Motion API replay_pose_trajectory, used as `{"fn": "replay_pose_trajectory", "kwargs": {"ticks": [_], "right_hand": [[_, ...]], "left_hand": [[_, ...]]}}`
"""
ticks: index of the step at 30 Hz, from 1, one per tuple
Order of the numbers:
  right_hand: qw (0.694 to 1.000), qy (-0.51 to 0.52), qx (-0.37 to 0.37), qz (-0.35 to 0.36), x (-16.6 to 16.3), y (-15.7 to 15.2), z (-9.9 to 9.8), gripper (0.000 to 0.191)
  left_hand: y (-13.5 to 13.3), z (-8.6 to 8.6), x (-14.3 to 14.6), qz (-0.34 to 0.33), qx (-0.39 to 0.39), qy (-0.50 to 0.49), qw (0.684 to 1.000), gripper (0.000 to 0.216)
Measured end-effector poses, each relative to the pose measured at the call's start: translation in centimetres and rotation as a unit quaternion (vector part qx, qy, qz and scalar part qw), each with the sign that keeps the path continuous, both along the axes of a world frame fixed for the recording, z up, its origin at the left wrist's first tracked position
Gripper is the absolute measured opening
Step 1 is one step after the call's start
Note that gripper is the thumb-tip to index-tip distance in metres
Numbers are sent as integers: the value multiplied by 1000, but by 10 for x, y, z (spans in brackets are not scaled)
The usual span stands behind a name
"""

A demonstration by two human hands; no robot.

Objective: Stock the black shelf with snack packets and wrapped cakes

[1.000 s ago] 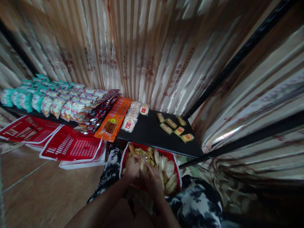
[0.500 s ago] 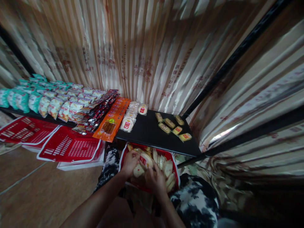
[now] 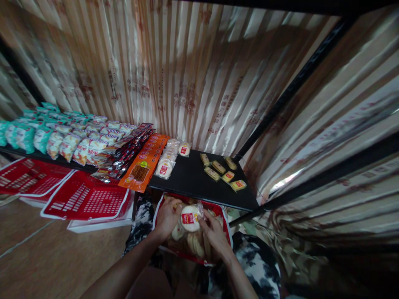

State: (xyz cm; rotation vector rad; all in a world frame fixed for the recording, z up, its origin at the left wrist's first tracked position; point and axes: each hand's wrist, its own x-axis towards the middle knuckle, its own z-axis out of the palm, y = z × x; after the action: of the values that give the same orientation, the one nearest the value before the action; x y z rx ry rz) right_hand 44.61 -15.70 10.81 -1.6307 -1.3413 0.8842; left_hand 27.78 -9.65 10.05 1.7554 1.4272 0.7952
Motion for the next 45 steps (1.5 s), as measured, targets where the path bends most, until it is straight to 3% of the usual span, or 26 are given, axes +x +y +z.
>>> {"fn": "replay_pose_trajectory", "kwargs": {"ticks": [4,9,12,18,24,29,36,41,45], "right_hand": [[999,48,-4,-2,2,5,11,43],[984,169,-23,-46,-6,10,14,50],[977,199,-16,-77,-12,12,6,52],[975,181,-3,-129,-12,19,-14,48],[973,175,-13,-150,-2,37,-12,49],[971,197,-3,-136,7,64,-7,45],[986,80,19,-146,37,122,-19,48],[989,-15,32,-143,45,165,-22,45],[988,-65,28,-135,41,198,-21,41]], "left_hand": [[0,1,2,-84,-10,-16,996,23],[8,-22,6,-24,-62,-51,996,22],[13,-26,9,10,-96,-87,992,20],[23,-23,17,55,-104,-141,983,20],[37,-17,27,35,-125,-131,983,23],[44,4,34,35,-36,-43,998,32],[55,28,46,-2,29,85,996,50],[79,25,61,-40,24,102,994,54],[105,16,74,-30,-1,116,993,55]]}}
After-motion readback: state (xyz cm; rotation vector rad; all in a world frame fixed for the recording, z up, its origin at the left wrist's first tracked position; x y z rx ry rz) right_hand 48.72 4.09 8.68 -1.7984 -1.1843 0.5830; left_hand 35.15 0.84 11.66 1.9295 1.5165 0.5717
